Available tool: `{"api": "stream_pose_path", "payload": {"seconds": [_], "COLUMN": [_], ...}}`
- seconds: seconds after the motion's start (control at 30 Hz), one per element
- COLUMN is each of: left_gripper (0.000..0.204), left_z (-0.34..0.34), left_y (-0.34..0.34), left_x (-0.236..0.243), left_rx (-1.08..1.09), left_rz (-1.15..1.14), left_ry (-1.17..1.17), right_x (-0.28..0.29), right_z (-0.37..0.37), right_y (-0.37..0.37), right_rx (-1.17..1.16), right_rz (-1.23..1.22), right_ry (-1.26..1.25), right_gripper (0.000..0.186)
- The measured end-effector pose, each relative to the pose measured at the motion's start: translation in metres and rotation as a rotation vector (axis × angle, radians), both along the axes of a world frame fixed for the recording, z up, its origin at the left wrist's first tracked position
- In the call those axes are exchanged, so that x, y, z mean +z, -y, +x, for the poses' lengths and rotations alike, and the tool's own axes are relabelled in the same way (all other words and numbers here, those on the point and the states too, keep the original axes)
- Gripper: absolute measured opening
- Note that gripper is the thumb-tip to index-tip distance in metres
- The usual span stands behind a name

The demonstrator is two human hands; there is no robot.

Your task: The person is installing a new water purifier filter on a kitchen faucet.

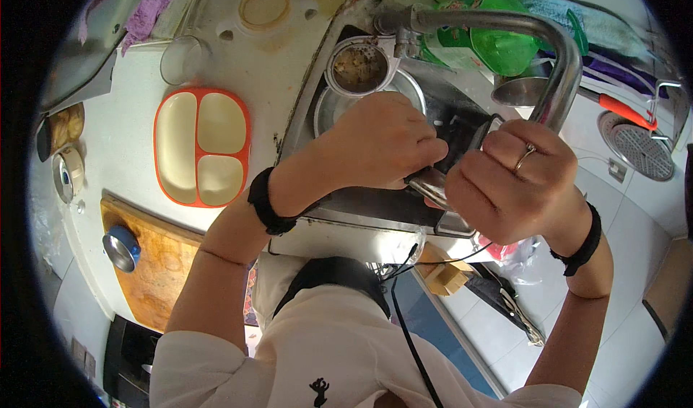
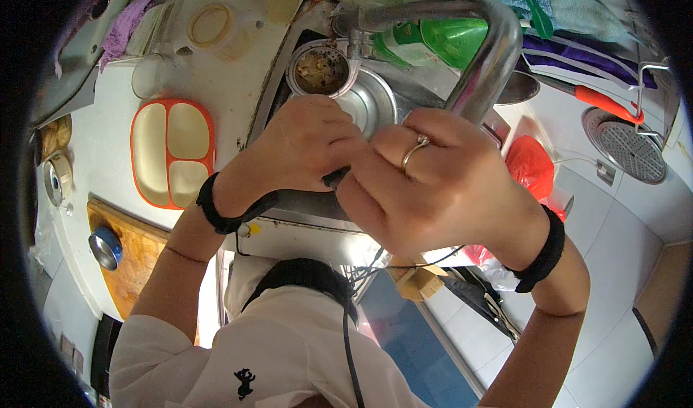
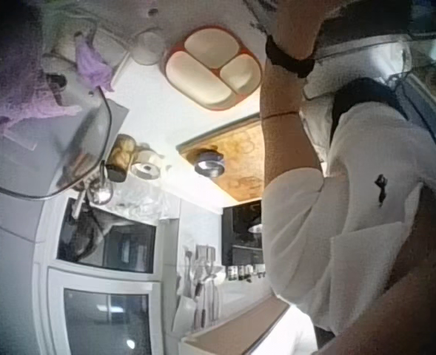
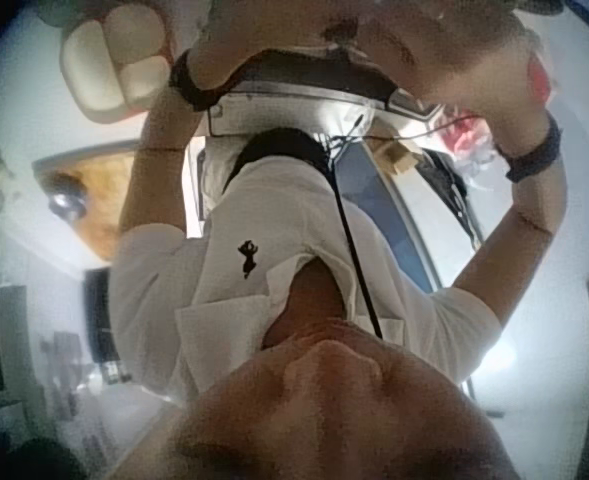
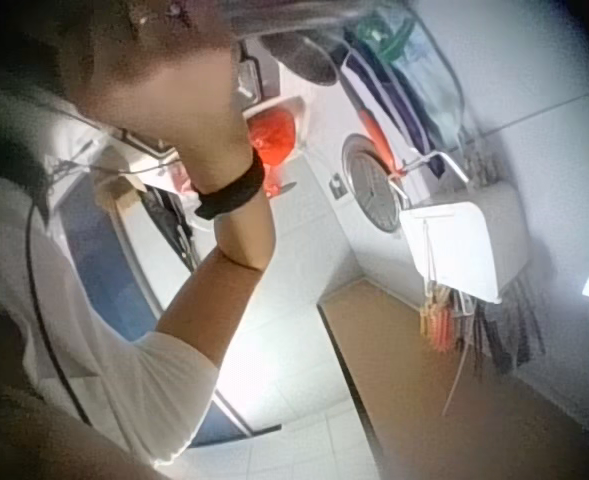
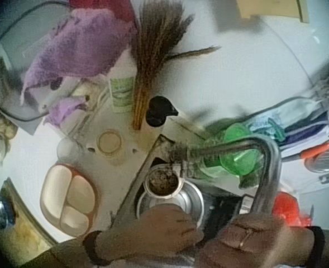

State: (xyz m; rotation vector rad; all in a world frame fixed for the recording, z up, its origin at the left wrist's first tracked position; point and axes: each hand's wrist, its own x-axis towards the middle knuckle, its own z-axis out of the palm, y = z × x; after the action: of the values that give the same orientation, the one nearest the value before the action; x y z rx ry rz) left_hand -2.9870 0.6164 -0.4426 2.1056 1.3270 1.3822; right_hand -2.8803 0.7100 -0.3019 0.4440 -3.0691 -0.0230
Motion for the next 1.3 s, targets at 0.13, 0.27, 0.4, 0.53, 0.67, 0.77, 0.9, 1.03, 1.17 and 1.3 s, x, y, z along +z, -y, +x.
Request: {"api": "stream_pose_path", "payload": {"seconds": [0.13, 0.27, 0.4, 0.53, 0.67, 0.77, 0.9, 1.03, 1.17, 1.3], "left_gripper": [0.023, 0.022, 0.024, 0.029, 0.030, 0.033, 0.041, 0.044, 0.038, 0.028], "left_z": [0.005, 0.012, 0.025, 0.057, 0.046, 0.042, 0.036, 0.031, 0.027, 0.016], "left_y": [0.003, 0.011, 0.018, 0.035, 0.038, 0.030, 0.029, 0.025, 0.020, 0.020], "left_x": [0.002, -0.001, -0.004, 0.004, 0.007, 0.002, 0.006, 0.007, 0.004, 0.006], "left_rx": [0.054, 0.087, 0.134, 0.268, 0.274, 0.334, 0.399, 0.454, 0.419, 0.448], "left_rz": [-0.045, -0.093, -0.270, -0.389, -0.453, -0.393, -0.299, -0.198, -0.226, -0.184], "left_ry": [0.065, 0.155, 0.379, 0.815, 0.876, 0.693, 0.637, 0.567, 0.608, 0.505], "right_x": [-0.005, -0.009, -0.009, -0.004, -0.004, -0.007, -0.010, -0.009, 0.000, -0.001], "right_z": [-0.001, -0.002, -0.004, -0.011, -0.018, -0.013, -0.010, -0.012, -0.014, -0.019], "right_y": [0.003, 0.007, 0.008, 0.010, 0.007, 0.009, 0.008, 0.008, 0.004, 0.001], "right_rx": [-0.056, -0.055, -0.070, -0.051, -0.008, -0.015, -0.032, -0.044, -0.074, -0.097], "right_rz": [-0.010, 0.005, 0.008, 0.026, 0.017, 0.049, 0.081, 0.072, 0.062, 0.036], "right_ry": [-0.079, -0.091, -0.096, -0.041, -0.009, -0.037, -0.087, -0.106, -0.025, -0.062], "right_gripper": [0.012, 0.011, 0.014, 0.017, 0.020, 0.024, 0.022, 0.023, 0.027, 0.032]}}
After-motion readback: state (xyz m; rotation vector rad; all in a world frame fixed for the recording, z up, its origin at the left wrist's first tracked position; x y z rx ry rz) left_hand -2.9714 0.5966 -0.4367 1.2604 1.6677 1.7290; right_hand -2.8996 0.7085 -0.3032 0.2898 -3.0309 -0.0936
